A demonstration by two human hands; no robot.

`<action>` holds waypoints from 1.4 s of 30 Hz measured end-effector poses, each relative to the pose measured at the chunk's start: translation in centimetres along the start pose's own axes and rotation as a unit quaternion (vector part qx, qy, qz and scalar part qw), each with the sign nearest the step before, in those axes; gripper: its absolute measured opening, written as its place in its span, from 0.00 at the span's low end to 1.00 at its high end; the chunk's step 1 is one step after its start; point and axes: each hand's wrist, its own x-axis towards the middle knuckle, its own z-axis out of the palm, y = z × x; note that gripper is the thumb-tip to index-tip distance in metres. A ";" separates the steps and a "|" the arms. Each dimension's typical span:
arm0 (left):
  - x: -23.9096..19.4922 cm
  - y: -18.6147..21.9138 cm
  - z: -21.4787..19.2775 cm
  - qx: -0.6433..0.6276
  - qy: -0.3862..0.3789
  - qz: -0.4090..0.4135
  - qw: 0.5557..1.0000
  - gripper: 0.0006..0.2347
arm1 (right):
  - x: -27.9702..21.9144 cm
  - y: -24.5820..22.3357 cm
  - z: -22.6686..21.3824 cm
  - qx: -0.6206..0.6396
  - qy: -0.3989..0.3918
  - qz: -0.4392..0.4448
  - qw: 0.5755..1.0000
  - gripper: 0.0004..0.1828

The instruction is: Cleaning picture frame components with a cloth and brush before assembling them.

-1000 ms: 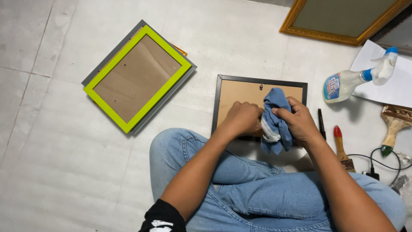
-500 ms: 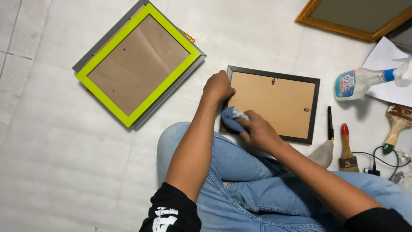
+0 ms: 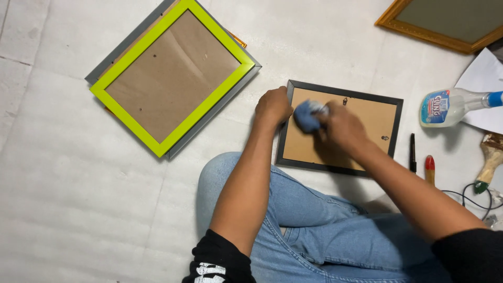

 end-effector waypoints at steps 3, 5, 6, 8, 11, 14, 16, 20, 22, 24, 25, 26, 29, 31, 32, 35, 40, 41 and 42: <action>-0.8 0.6 -0.4 -0.010 0.001 -0.001 1.000 0.23 | 0.0 -0.7 0.1 -0.011 0.055 0.064 0.996 0.19; -0.4 0.6 -0.6 -0.007 0.001 -0.011 1.000 0.23 | -3.0 -4.1 -0.3 0.014 0.008 0.025 1.000 0.21; -0.3 0.4 -0.5 -0.007 0.000 -0.023 1.000 0.22 | -4.6 -5.8 -0.4 0.039 -0.041 -0.016 0.998 0.23; -0.3 0.6 -0.4 -0.001 -0.006 -0.027 1.000 0.23 | -4.7 -5.8 -0.7 0.039 -0.037 -0.037 0.998 0.23; -1.0 1.5 -1.2 0.004 -0.006 -0.032 0.999 0.23 | -1.5 -3.4 -0.1 0.024 0.032 -0.002 0.999 0.20; -1.8 1.8 -1.2 0.001 -0.010 -0.040 0.999 0.23 | 2.4 -2.6 1.1 0.063 0.109 0.109 0.986 0.18; -2.1 2.5 -1.7 0.001 -0.015 -0.038 0.999 0.24 | 4.0 -4.3 0.7 0.115 0.131 0.165 0.971 0.20; -2.6 3.5 -2.1 0.042 -0.023 -0.053 0.997 0.23 | 4.0 -6.1 -0.7 0.110 0.115 0.147 0.976 0.29; -2.5 3.4 -2.2 0.048 -0.020 -0.059 0.997 0.23 | 3.7 -4.9 -0.7 0.105 0.110 0.172 0.973 0.30; -2.5 3.3 -2.2 0.041 -0.018 -0.063 0.997 0.23 | 2.7 -3.6 -0.4 0.114 0.115 0.258 0.952 0.31; -2.4 3.2 -2.0 0.040 -0.021 -0.060 0.997 0.23 | 2.1 -4.1 -0.1 0.112 0.114 0.262 0.952 0.31; -2.3 3.0 -1.8 0.043 -0.021 -0.063 0.997 0.23 | 1.5 -4.5 0.3 0.098 0.112 0.212 0.966 0.30; -2.3 3.3 -2.0 0.056 -0.025 -0.064 0.996 0.23 | -2.1 -5.2 0.0 0.045 0.122 0.082 0.988 0.27; -2.5 3.3 -2.3 0.062 -0.027 -0.067 0.995 0.23 | -4.4 -4.1 0.1 0.006 0.132 -0.005 0.991 0.25; -2.5 3.3 -2.4 0.061 -0.021 -0.066 0.996 0.23 | -5.1 -2.7 0.3 -0.023 0.120 0.016 0.992 0.23; -2.7 3.3 -2.3 0.056 -0.014 -0.063 0.996 0.23 | -6.4 3.1 0.7 -0.075 0.111 0.074 0.988 0.20; -2.8 3.5 -2.2 0.054 -0.004 -0.058 0.997 0.23 | -5.1 8.9 2.7 -0.060 0.145 0.219 0.963 0.23; -2.8 3.6 -2.2 0.059 -0.009 -0.063 0.996 0.23 | -5.1 8.2 2.4 -0.068 0.137 0.151 0.977 0.23; -2.9 3.6 -2.2 0.064 -0.013 -0.068 0.996 0.24 | -5.1 7.5 2.1 -0.075 0.128 0.082 0.985 0.23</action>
